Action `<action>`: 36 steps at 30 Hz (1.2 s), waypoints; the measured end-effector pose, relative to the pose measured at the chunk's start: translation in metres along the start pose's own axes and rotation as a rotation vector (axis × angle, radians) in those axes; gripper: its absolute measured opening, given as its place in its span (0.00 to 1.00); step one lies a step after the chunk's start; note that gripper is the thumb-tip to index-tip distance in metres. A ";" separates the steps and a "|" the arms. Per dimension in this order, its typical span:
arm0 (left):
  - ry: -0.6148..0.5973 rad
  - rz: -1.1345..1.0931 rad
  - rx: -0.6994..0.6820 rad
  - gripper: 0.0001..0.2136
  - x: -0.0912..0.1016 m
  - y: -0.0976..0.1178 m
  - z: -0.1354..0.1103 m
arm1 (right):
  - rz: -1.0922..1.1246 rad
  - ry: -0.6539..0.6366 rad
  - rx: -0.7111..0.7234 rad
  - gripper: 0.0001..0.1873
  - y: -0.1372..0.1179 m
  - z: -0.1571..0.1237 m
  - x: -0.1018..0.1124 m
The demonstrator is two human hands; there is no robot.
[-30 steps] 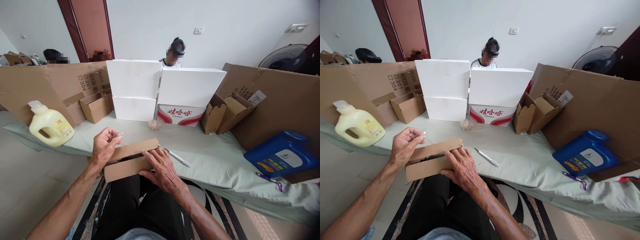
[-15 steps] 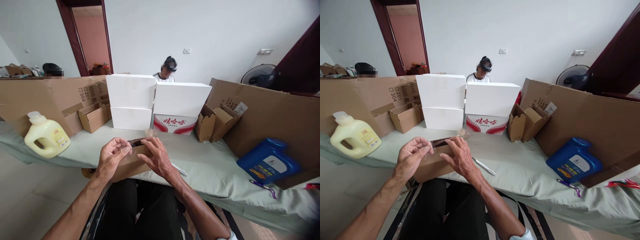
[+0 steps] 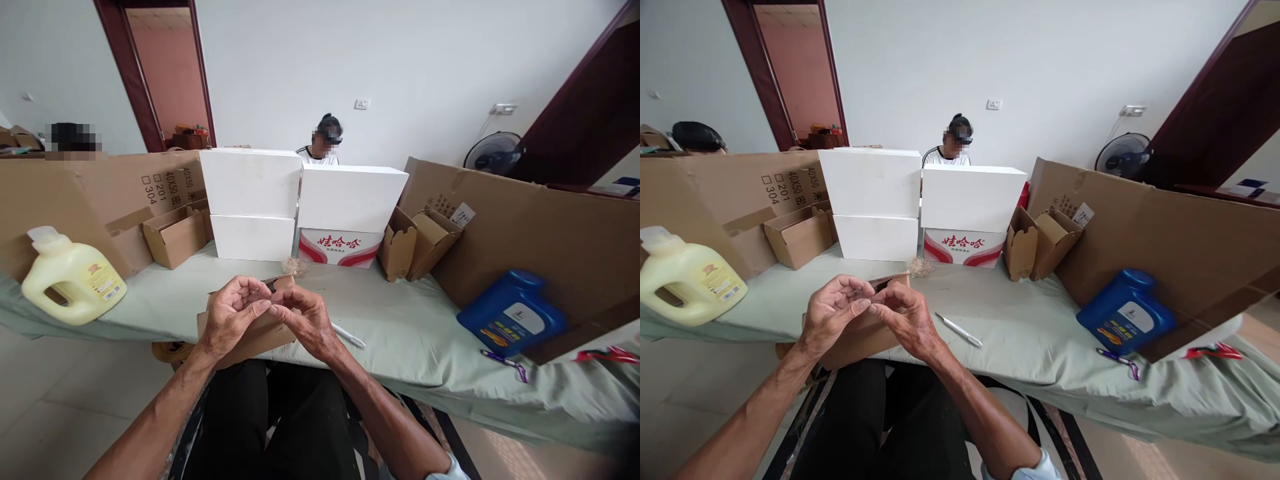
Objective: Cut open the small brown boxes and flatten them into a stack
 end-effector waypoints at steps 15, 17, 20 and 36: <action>-0.062 -0.052 0.043 0.13 0.008 -0.001 0.006 | 0.164 0.113 -0.088 0.21 0.004 0.002 0.026; -0.114 -0.127 0.053 0.11 0.007 -0.002 0.006 | 0.182 0.111 -0.120 0.21 0.003 0.004 0.027; -0.205 -0.277 0.083 0.10 0.005 -0.004 0.007 | 0.257 0.056 -0.147 0.21 0.004 0.006 0.026; -0.478 -0.472 0.193 0.15 -0.012 -0.002 0.006 | 0.497 -0.340 -0.108 0.20 -0.004 0.012 0.006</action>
Point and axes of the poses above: each hand's wrist, its own z-axis towards the middle knuckle, its own x-axis out of the back of the hand, y = z × x, the point moved 3 cm from there along z, towards the middle knuckle, and after that the axes turned 2 degrees about -y, right-handed, at the moved point
